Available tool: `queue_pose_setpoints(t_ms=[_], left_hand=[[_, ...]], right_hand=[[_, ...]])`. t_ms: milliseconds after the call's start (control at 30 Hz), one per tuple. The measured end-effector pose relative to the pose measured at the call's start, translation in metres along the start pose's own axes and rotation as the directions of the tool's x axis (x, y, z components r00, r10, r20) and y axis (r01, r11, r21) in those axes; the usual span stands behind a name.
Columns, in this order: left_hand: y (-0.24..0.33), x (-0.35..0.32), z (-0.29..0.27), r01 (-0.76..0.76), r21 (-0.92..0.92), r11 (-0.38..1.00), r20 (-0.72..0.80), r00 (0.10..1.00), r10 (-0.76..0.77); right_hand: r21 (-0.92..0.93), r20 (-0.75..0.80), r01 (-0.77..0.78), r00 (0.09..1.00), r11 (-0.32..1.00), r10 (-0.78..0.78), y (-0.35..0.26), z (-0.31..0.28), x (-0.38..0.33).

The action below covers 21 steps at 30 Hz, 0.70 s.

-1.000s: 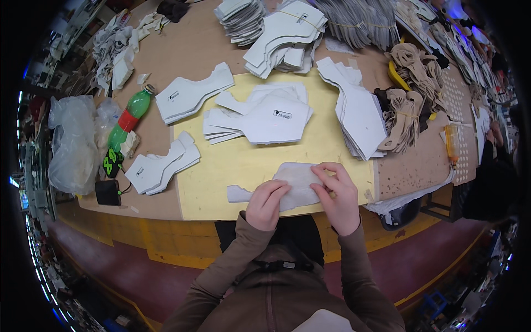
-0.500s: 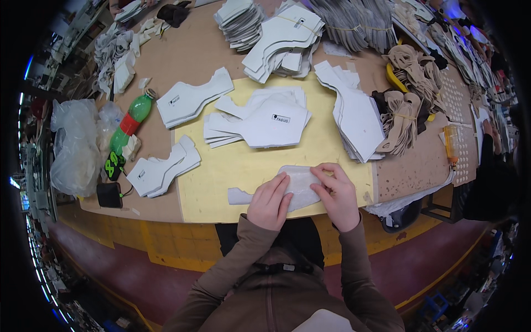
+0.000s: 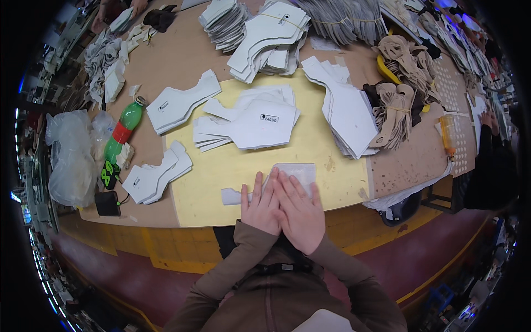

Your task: The person repeatedly picks up white paper cutouts, folds them, and presses small rectangular labels onto them. They handle the items one at a time, stacking finished pieces on the table. Other workers are visible in the background performing similar tasks.

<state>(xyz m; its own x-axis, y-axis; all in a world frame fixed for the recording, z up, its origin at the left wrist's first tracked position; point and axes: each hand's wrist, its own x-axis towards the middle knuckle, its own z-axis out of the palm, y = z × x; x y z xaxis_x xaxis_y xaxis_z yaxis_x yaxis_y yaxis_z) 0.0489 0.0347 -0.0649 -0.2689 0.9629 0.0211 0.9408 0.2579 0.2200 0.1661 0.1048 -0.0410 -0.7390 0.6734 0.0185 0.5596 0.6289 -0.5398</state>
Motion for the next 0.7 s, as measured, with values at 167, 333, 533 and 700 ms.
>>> queue_pose_setpoints(t_ms=[167,333,533,700], left_hand=[[0.003,0.000,-0.002,0.014,-0.031,0.999,-0.005,1.000,-0.014],[0.003,0.000,-0.003,0.020,-0.128,0.992,0.000,1.000,-0.020],[0.018,0.011,-0.005,-0.075,-0.328,0.942,-0.053,0.997,0.061],[0.018,0.012,-0.004,-0.255,-0.310,0.916,-0.001,0.964,0.267]], right_hand=[[-0.165,-0.029,-0.102,0.995,0.981,0.098,0.022,-0.006,0.000],[-0.268,-0.088,-0.132,0.990,0.954,0.112,0.028,-0.009,-0.002],[-0.209,-0.079,0.028,0.996,0.978,-0.046,0.049,-0.012,-0.001],[0.316,-0.338,0.100,0.941,0.943,0.013,0.071,-0.010,-0.018]])
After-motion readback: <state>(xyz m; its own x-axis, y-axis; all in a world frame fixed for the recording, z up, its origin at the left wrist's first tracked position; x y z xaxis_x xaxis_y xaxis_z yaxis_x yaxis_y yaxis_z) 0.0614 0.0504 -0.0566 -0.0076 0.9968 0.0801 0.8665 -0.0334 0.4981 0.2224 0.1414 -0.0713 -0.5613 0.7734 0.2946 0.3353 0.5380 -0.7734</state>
